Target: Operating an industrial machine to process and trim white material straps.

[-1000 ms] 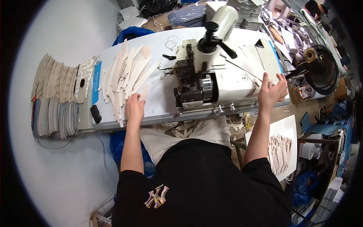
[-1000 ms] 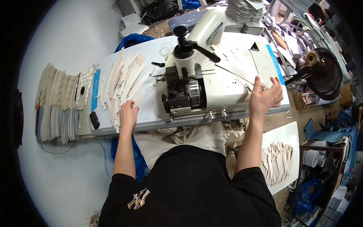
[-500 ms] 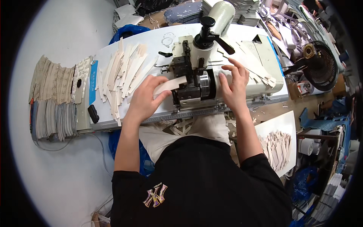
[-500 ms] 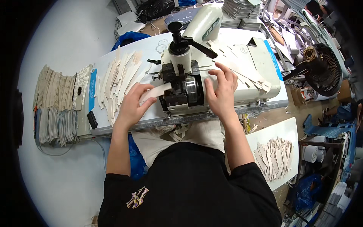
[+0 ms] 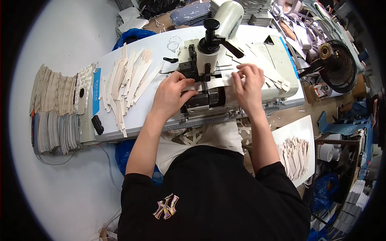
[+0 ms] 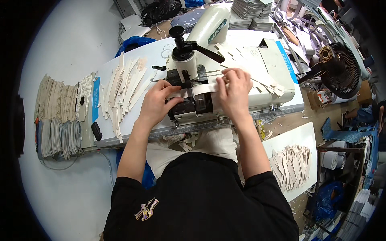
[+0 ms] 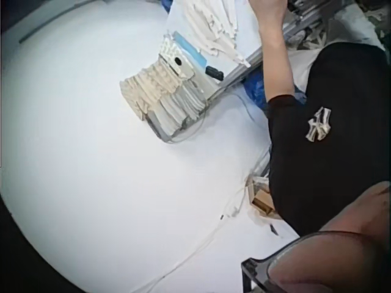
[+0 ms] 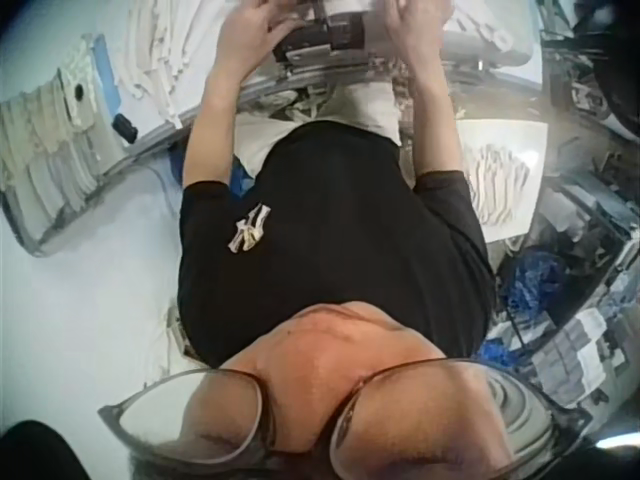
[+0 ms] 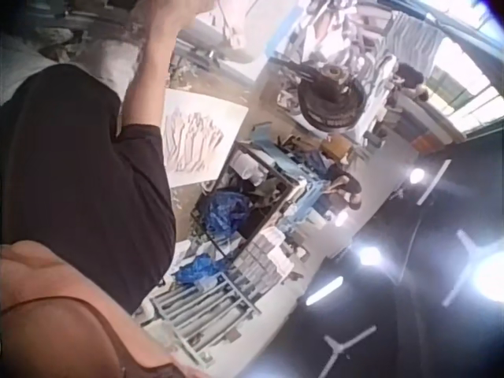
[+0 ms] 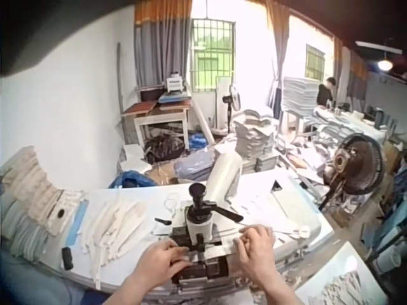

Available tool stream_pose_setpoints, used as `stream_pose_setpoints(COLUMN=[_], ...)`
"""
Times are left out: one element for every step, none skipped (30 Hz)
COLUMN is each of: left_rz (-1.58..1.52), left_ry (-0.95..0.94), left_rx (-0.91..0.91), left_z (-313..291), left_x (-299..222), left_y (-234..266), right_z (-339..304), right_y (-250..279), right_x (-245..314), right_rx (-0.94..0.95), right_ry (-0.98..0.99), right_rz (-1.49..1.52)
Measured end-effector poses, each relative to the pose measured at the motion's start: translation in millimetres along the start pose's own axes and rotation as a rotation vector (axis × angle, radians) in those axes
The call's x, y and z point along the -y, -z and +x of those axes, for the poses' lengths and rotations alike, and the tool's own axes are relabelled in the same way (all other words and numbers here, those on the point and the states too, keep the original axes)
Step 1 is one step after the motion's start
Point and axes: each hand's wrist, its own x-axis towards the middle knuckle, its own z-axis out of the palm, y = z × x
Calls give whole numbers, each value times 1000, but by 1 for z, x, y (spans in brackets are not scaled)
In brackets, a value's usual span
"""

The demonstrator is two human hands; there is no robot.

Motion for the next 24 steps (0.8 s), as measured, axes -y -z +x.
stream_pose_setpoints(left_rz=[4, 13, 21, 31, 42, 26, 13, 2, 20, 2, -18, -43, -36, 80, 196, 197, 302, 407, 406, 458, 509, 560, 557, 576], left_ry=[6, 8, 8, 10, 15, 21, 26, 32, 39, 96, 154, 208, 210, 313, 416, 414, 496, 581, 579, 573, 566, 558, 551, 562], left_rx=[-4, -28, -52, -76, -81, -106, -129, -153, -157, -167, -178, -190, -195, -185, -174, -178, -171, -165, -169, -186, -200, -214, -214, -178], left_z=[-3, -5, -7, -8, -8, -10, -11, -16, -21, -25, -29, -31, -37, -45, -51, -52, -52, -52, -49, -45, -41, -40, -37, -34], left_x=[1, 0, 0, -1, -3, -5, -4, 0, 7, 15, 24, 34, 50, 73, 95, 110, 126, 140, 153, 166, 176, 185, 189, 193], left_y=[0, -1, -3, -4, -6, -8, -9, -7, -3, -1, 0, -2, -2, 1, 6, 11, 15, 18, 20, 20, 20, 19, 16, 14], right_z=[2, 3, 4, 4, 4, 4, 5, 5, 6, 5, 4, 4, 5, 6, 5, 3, 0, -2, -1, 0, 0, -1, -1, -2], right_y=[11, 20, 29, 35, 41, 46, 48, 50, 51, 51, 48, 47, 46, 46, 44, 44, 44, 44, 45, 46, 47, 46, 45, 44], right_x=[-7, -16, -26, -36, -48, -60, -73, -85, -98, -105, -107, -110, -111, -111, -111, -110, -110, -109, -105, -100, -93, -86, -83, -79], right_rx=[-76, -140, -204, -257, -315, -356, -397, -394, -485, -577, -574, -579, -583, -588, -589, -580, -571, -559, -562, -581, -600, -617, -623, -587], right_ry=[-7, -32, -58, -91, -128, -190, -253, -249, -329, -412, -412, -478, -542, -607, -604, -589, -575, -559, -556, -497, -440, -383, -385, -321], right_rz=[-2, -35, -69, -114, -157, -115, -69, -50, -69, -94, -83, -93, -103, -115, -110, -172, -236, -298, -298, -321, -346, -370, -374, -340])
